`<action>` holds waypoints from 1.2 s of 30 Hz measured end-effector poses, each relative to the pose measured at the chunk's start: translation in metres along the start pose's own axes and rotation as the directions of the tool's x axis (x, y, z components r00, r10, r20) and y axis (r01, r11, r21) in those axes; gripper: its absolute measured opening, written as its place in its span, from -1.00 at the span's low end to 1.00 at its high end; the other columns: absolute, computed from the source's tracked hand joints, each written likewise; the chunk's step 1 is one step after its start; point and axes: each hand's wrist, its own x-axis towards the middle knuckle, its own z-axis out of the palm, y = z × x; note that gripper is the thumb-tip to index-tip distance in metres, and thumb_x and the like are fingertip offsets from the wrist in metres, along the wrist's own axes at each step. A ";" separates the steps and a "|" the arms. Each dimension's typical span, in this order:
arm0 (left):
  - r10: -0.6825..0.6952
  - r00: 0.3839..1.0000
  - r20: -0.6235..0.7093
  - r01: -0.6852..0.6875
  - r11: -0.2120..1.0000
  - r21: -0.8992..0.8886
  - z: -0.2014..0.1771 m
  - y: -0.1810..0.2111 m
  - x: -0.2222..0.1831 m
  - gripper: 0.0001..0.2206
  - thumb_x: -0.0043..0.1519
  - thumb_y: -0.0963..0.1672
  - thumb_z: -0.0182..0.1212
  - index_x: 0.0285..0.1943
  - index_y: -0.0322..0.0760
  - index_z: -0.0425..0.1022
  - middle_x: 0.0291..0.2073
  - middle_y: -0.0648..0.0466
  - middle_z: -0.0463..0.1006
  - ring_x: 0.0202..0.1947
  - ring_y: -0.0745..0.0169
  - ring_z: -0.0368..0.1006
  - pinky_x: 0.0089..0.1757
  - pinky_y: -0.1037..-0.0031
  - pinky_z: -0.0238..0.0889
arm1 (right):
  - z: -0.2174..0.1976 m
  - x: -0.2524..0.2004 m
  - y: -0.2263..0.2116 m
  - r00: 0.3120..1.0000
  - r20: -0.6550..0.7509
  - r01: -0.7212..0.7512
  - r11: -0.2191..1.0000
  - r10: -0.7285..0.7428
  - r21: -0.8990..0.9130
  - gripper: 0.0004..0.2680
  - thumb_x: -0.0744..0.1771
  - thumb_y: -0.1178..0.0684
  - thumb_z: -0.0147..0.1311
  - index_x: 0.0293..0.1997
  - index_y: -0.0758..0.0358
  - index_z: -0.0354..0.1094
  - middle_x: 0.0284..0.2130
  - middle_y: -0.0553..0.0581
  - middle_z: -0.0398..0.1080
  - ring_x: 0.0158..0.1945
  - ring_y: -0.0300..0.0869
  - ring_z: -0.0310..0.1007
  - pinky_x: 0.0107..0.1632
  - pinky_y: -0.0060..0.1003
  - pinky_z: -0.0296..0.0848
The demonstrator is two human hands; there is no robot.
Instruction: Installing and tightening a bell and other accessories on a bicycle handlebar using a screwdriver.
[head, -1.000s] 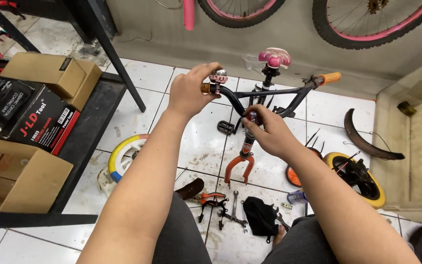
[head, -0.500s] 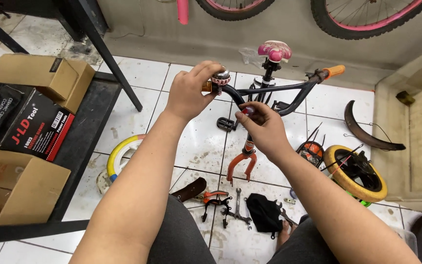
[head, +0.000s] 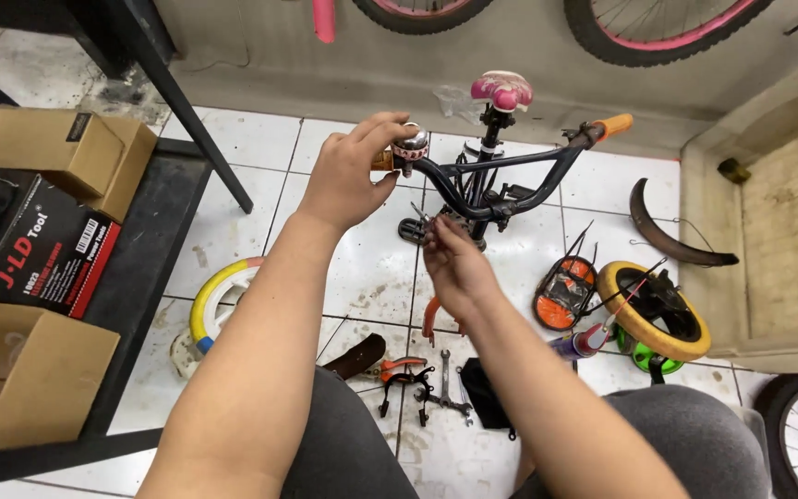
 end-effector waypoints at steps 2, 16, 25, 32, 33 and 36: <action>-0.010 1.000 -0.005 0.010 1.000 -0.014 -0.002 0.005 0.001 -0.41 0.03 -0.20 0.44 0.21 0.27 0.38 0.21 0.44 0.40 0.13 0.35 0.49 0.08 0.34 0.23 | -0.007 0.015 0.010 1.000 0.005 -0.026 0.993 0.025 0.112 -0.77 0.34 0.19 0.19 0.09 0.28 0.28 -0.15 0.02 0.29 -0.10 -0.31 0.41 -0.03 -0.61 0.47; -0.176 0.981 -0.086 0.149 0.955 -0.258 0.005 0.011 -0.004 -0.76 0.22 -0.01 0.33 0.06 0.23 0.51 -0.01 0.37 0.63 -0.12 0.42 0.62 0.10 0.49 0.08 | -0.029 0.053 0.037 0.977 0.211 -0.045 0.989 0.014 0.143 -0.82 0.37 0.07 0.18 0.05 0.26 0.39 -0.11 0.10 0.46 -0.17 -0.33 0.42 -0.14 -0.61 0.43; -0.184 0.964 -0.194 0.092 0.909 -0.406 0.000 0.021 0.001 -0.84 0.23 -0.03 0.43 -0.07 0.05 0.57 -0.09 0.19 0.68 -0.19 0.23 0.65 -0.06 0.57 0.38 | -0.020 0.068 0.062 0.970 0.243 -0.045 0.973 -0.011 0.227 -0.84 0.37 0.08 0.18 0.02 0.24 0.45 -0.04 0.17 0.49 -0.05 -0.22 0.46 -0.01 -0.55 0.44; -0.199 0.970 -0.142 0.099 0.851 -0.516 -0.001 0.022 0.004 -0.82 0.19 -0.13 0.46 -0.07 -0.03 0.61 -0.09 0.08 0.68 -0.18 0.13 0.64 -0.17 0.46 0.52 | -0.015 0.070 0.058 0.967 0.240 0.018 0.959 -0.089 0.282 -0.88 0.38 0.07 0.16 -0.03 0.22 0.47 -0.06 0.13 0.49 -0.05 -0.23 0.46 0.00 -0.56 0.46; -0.209 0.968 -0.138 0.110 0.850 -0.516 -0.002 0.020 0.003 -0.82 0.19 -0.13 0.46 -0.06 -0.01 0.61 -0.08 0.11 0.67 -0.18 0.15 0.65 -0.16 0.46 0.52 | -0.015 0.072 0.060 0.965 0.246 0.024 0.961 -0.095 0.276 -0.89 0.38 0.08 0.16 -0.04 0.21 0.48 -0.06 0.14 0.49 -0.04 -0.23 0.47 0.02 -0.55 0.47; -0.194 0.969 -0.153 0.091 0.858 -0.506 -0.003 0.021 0.004 -0.83 0.19 -0.13 0.46 -0.08 -0.04 0.61 -0.10 0.11 0.68 -0.21 0.10 0.65 -0.16 0.40 0.52 | -0.014 0.075 0.064 0.963 0.256 0.004 0.955 -0.083 0.295 -0.86 0.39 0.07 0.15 0.00 0.25 0.47 -0.05 0.18 0.49 -0.04 -0.21 0.48 0.03 -0.51 0.49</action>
